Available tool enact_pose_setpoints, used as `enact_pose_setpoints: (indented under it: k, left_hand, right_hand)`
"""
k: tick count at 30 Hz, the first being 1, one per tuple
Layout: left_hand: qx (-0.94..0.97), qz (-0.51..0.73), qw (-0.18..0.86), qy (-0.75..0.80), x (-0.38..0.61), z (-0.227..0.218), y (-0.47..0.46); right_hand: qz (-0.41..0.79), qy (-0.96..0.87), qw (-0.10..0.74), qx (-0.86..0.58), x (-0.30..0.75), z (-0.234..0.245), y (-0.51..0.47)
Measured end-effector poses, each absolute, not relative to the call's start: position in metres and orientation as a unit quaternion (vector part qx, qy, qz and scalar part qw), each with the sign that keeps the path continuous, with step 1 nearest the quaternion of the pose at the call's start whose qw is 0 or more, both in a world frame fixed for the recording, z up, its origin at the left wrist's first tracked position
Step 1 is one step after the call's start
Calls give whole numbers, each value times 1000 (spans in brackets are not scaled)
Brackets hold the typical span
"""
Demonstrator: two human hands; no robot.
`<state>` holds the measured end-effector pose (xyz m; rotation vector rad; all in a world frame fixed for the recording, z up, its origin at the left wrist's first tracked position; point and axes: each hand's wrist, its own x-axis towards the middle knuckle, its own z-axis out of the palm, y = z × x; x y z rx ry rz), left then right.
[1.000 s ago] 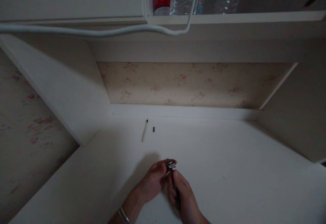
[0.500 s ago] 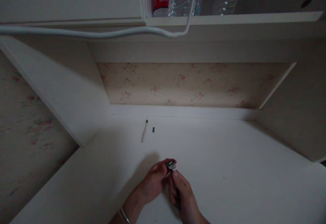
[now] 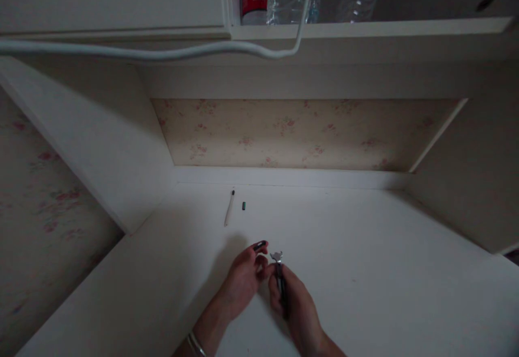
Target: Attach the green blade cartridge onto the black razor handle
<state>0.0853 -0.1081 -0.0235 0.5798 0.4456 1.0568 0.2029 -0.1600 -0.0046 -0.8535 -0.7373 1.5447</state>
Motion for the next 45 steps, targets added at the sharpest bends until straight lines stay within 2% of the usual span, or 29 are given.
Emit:
enact_pose_setpoints:
  k: [3, 7, 13, 21, 31, 38, 45]
  left_hand:
    - [272, 504, 788, 224, 85, -24, -106]
    - [284, 511, 776, 238, 85, -23, -108]
    - [305, 505, 771, 242, 87, -26, -110]
    - [350, 495, 757, 245, 87, -25, -111]
    - [353, 497, 750, 257, 88, -28, -111]
    - [363, 491, 747, 262, 89, -25, -112]
    - [373, 487, 738, 281, 90, -27, -111]
  right_hand:
    - [612, -349, 599, -381, 219, -2, -150]
    - [503, -404, 564, -516, 242, -7, -130]
    - [305, -551, 400, -666, 266, -16, -80]
    - [167, -603, 249, -740, 274, -15, -2]
    - [111, -606, 120, -779, 264, -25, 37]
    - [90, -607, 100, -783, 266, -31, 42]
    - [98, -604, 122, -782, 266, -31, 41]
